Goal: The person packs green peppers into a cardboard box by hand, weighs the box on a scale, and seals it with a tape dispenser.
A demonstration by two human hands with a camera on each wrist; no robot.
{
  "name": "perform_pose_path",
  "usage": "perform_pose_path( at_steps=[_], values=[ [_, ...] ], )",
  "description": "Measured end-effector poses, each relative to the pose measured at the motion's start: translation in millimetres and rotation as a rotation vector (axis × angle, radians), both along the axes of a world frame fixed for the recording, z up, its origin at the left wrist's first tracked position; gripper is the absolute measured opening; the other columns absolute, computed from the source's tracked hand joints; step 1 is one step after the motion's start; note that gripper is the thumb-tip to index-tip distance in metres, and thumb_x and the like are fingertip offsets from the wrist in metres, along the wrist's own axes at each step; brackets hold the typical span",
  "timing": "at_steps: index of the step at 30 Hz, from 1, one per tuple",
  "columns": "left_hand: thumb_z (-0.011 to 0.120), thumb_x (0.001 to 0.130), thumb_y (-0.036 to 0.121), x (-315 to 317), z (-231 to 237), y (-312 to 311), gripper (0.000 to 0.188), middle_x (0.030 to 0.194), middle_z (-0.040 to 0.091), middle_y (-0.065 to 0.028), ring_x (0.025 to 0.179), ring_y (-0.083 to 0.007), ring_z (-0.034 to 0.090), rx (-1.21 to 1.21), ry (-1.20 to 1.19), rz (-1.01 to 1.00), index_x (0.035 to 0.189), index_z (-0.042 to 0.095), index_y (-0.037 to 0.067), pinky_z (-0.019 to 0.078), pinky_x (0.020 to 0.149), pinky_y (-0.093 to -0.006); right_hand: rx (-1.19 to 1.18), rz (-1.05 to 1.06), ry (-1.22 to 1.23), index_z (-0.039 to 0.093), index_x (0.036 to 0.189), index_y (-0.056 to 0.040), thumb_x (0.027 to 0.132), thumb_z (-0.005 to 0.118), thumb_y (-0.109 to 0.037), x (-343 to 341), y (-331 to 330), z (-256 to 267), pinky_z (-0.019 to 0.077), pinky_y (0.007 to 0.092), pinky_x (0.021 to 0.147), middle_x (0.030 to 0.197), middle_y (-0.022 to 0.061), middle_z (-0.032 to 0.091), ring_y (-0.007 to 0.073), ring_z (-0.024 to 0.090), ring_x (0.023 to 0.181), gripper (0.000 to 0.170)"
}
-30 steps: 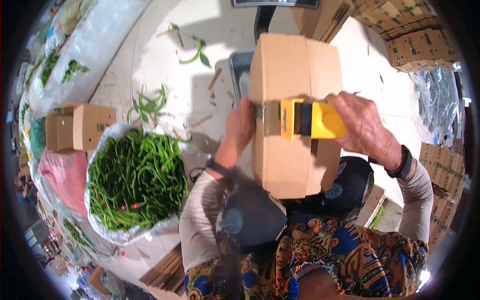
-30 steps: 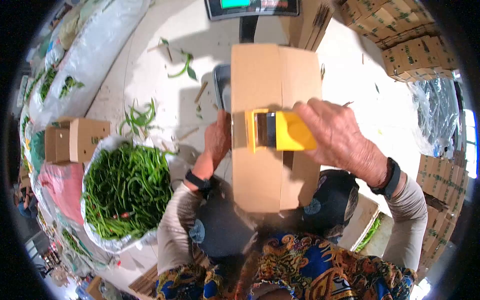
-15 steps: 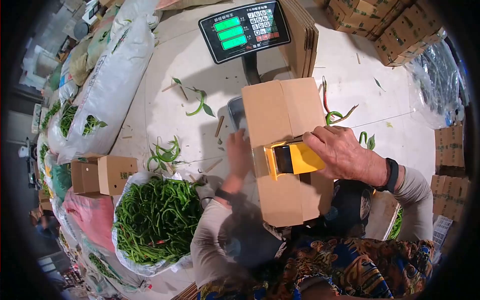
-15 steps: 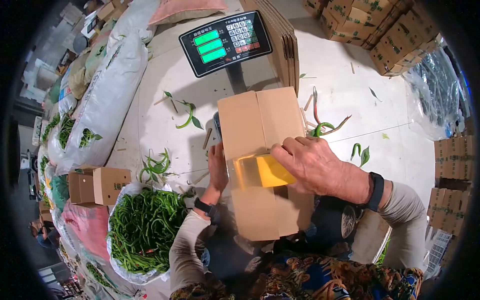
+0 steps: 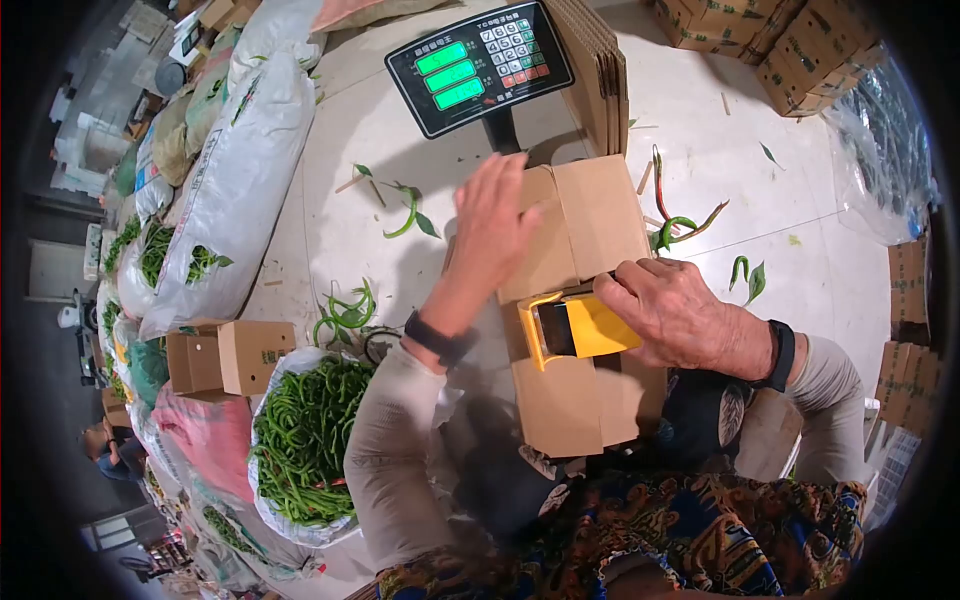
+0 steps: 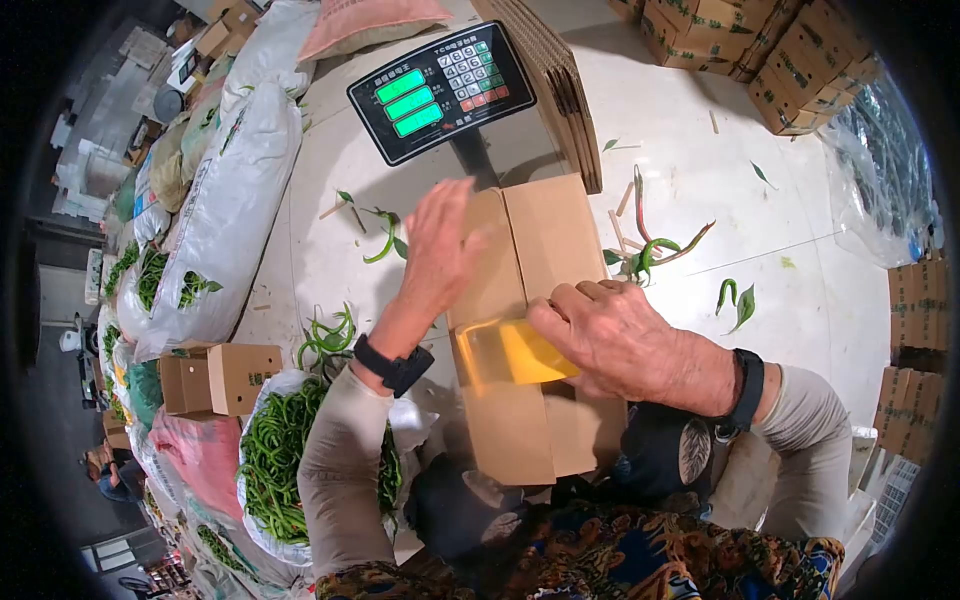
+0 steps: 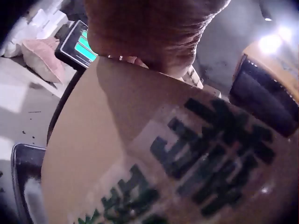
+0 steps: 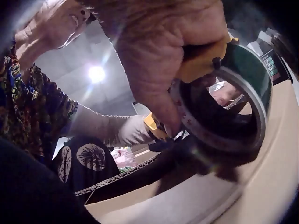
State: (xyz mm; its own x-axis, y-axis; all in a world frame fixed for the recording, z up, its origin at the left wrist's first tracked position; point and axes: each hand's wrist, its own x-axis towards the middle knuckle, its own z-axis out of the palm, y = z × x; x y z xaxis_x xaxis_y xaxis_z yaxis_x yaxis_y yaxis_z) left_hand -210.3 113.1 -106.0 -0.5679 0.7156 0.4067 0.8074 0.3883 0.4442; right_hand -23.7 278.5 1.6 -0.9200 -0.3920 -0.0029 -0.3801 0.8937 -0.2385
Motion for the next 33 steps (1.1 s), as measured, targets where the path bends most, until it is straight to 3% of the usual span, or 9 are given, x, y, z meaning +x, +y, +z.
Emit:
perform_pose_path(
  at_steps=[4,6,10,17,19,20,22,25,33],
  values=[
    [0.062,0.091,0.041,-1,6,27,0.074,0.14,0.048,-0.0231,0.131,-0.038,0.043,-0.111,0.093,-0.084,0.146,0.036,0.0,0.0324,0.108,-0.0461,-0.002,-0.019,-0.039,0.047,0.118,-0.0028,0.054,0.085,-0.016,0,1,1,0.0523,0.0395,0.064,0.092,0.0115,0.054,0.0296,0.063,0.082,0.076],
    [0.066,0.087,0.046,-1,11,33,0.085,0.136,0.052,-0.0221,0.126,-0.0367,0.048,-0.123,-0.032,-0.108,0.147,0.031,-0.003,0.0343,0.105,-0.0467,-0.024,0.013,0.005,0.049,0.109,-0.0021,0.062,0.085,-0.023,1,0,3,0.0528,0.0403,0.063,0.087,0.0126,0.056,0.0293,0.066,0.077,0.062],
    [0.071,0.082,0.052,-3,4,34,0.097,0.129,0.058,-0.0181,0.116,-0.0344,0.054,-0.174,-0.038,-0.079,0.149,0.027,-0.004,0.0368,0.101,-0.0461,-0.062,0.021,0.086,0.05,0.105,-0.0007,0.063,0.084,-0.024,3,-4,-1,0.053,0.0388,0.064,0.084,0.0119,0.055,0.0293,0.065,0.076,0.058],
    [0.074,0.081,0.048,-3,3,36,0.096,0.121,0.062,-0.014,0.11,-0.0311,0.057,-0.157,-0.083,-0.076,0.15,0.027,-0.001,0.0388,0.097,-0.0445,-0.088,0.009,0.072,0.05,0.102,-0.0011,0.06,0.085,-0.024,2,-2,-1,0.0534,0.0377,0.064,0.083,0.0116,0.055,0.0278,0.065,0.074,0.059],
    [0.074,0.083,0.044,-4,3,36,0.082,0.117,0.063,-0.0133,0.107,-0.0298,0.057,-0.19,0.011,-0.074,0.145,0.04,0.003,0.0402,0.094,-0.043,-0.079,0.009,0.093,0.05,0.101,-0.0011,0.061,0.084,-0.023,1,-2,-2,0.0533,0.0374,0.063,0.082,0.0117,0.055,0.0274,0.065,0.073,0.057],
    [0.074,0.083,0.044,-4,0,36,0.082,0.117,0.063,-0.0133,0.107,-0.0298,0.057,-0.195,0.01,-0.075,0.145,0.04,0.003,0.0402,0.094,-0.043,-0.083,0.007,0.092,0.05,0.101,-0.0011,0.061,0.084,-0.023,1,-2,-3,0.0533,0.0374,0.063,0.082,0.0117,0.055,0.0274,0.065,0.073,0.057],
    [0.074,0.083,0.039,-6,-8,36,0.065,0.111,0.063,-0.0133,0.103,-0.03,0.059,-0.081,0.097,-0.103,0.134,0.052,0.005,0.0417,0.089,-0.042,-0.081,0.02,0.093,0.051,0.101,-0.0008,0.064,0.082,-0.024,1,-2,-4,0.0521,0.0367,0.062,0.082,0.0116,0.055,0.027,0.065,0.072,0.054],
    [0.075,0.082,0.036,-7,-8,39,0.053,0.106,0.064,-0.0124,0.098,-0.0309,0.06,-0.038,0.129,-0.095,0.122,0.059,0.006,0.0428,0.085,-0.0419,-0.062,0.039,0.1,0.051,0.101,-0.0005,0.067,0.081,-0.025,2,-2,-2,0.0507,0.0365,0.06,0.081,0.0117,0.055,0.0269,0.065,0.072,0.052],
    [0.072,0.085,0.028,-5,-6,49,0.03,0.088,0.058,-0.0118,0.085,-0.0329,0.057,-0.078,0.235,-0.023,0.099,0.056,0.007,0.0419,0.076,-0.0452,0.022,0.061,0.088,0.051,0.105,0.0013,0.07,0.079,-0.026,-1,-2,4,0.0502,0.0369,0.061,0.08,0.0116,0.054,0.0269,0.065,0.071,0.053]
  ],
)
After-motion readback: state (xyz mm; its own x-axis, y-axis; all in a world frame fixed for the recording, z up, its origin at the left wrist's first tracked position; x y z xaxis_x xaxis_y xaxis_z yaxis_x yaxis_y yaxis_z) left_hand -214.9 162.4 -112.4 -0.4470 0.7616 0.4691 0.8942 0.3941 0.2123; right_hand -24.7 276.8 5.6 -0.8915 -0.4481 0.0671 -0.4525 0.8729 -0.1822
